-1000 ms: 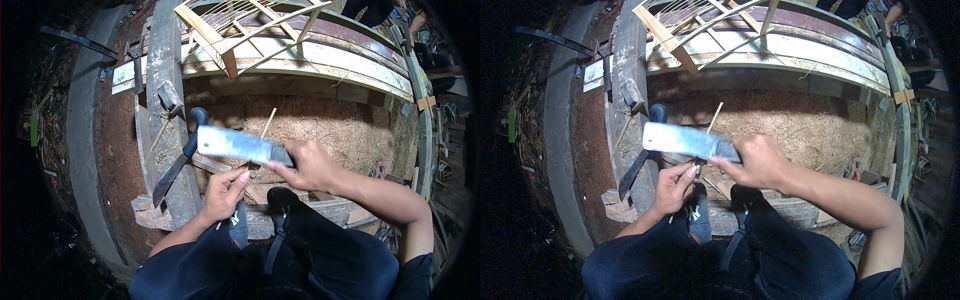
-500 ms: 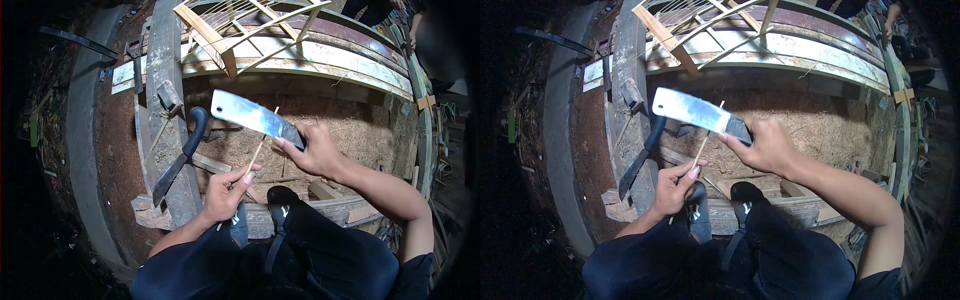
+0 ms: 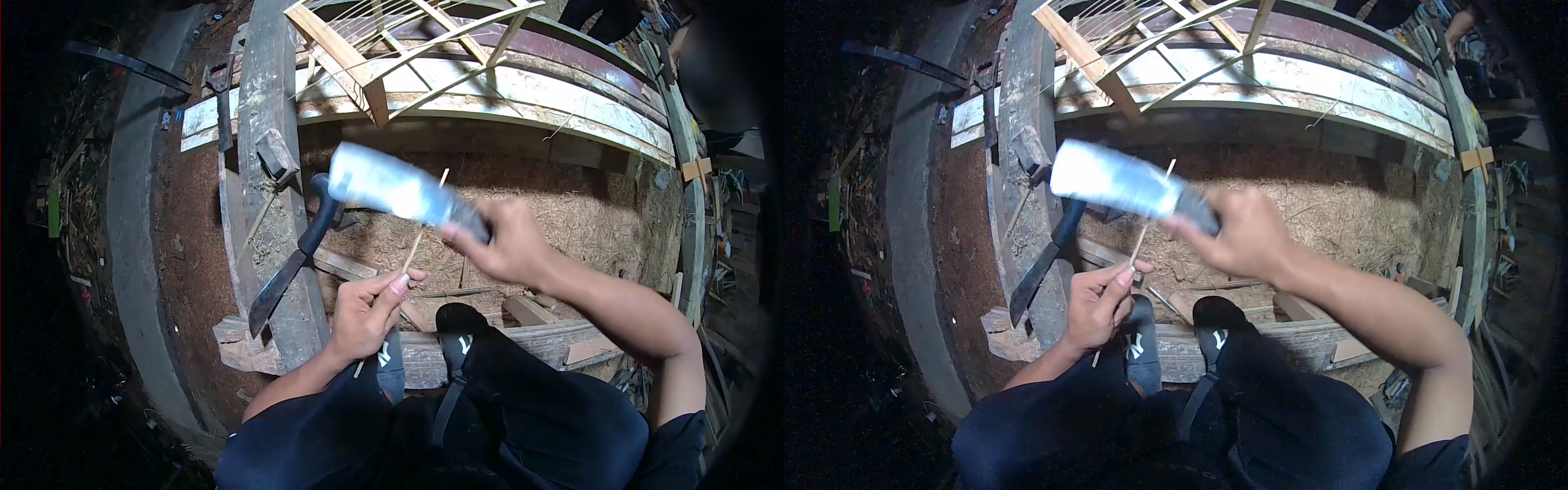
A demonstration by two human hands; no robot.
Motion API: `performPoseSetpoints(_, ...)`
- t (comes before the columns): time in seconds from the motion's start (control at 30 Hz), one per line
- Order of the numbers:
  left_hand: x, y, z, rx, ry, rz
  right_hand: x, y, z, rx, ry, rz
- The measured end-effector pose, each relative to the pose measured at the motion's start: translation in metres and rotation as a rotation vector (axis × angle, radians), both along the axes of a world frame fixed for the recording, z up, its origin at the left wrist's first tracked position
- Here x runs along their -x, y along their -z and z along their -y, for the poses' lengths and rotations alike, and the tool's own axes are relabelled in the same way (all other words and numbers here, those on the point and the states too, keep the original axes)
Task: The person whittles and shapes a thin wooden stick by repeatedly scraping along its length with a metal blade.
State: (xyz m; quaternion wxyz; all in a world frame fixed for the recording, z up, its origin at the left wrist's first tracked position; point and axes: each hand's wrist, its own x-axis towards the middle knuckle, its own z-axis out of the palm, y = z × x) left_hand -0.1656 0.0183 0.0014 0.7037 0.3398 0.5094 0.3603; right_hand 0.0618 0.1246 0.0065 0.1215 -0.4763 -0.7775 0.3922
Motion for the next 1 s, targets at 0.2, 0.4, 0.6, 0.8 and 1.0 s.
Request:
performPoseSetpoints(0.2, 0.006, 0.012, 0.016, -0.007, 0.016, -0.110, 0.005, -0.015, 0.023, -0.095, -0.204, -0.036)
performPoseSetpoints(0.4, 0.006, -0.001, 0.001, -0.037, 0.066, -0.069, -0.002, -0.007, 0.007, 0.039, -0.041, 0.030)
performPoseSetpoints(0.6, 0.000, 0.003, -0.002, -0.062, 0.047, -0.054, 0.004, -0.002, 0.013, -0.026, -0.080, 0.120)
performPoseSetpoints(0.8, 0.006, -0.008, -0.001, -0.067, 0.053, -0.108, -0.010, -0.004, -0.004, -0.025, -0.059, 0.103)
performPoseSetpoints(1.0, 0.008, -0.005, 0.004, -0.098, 0.110, -0.100, -0.010, -0.010, 0.014, -0.114, -0.197, 0.126)
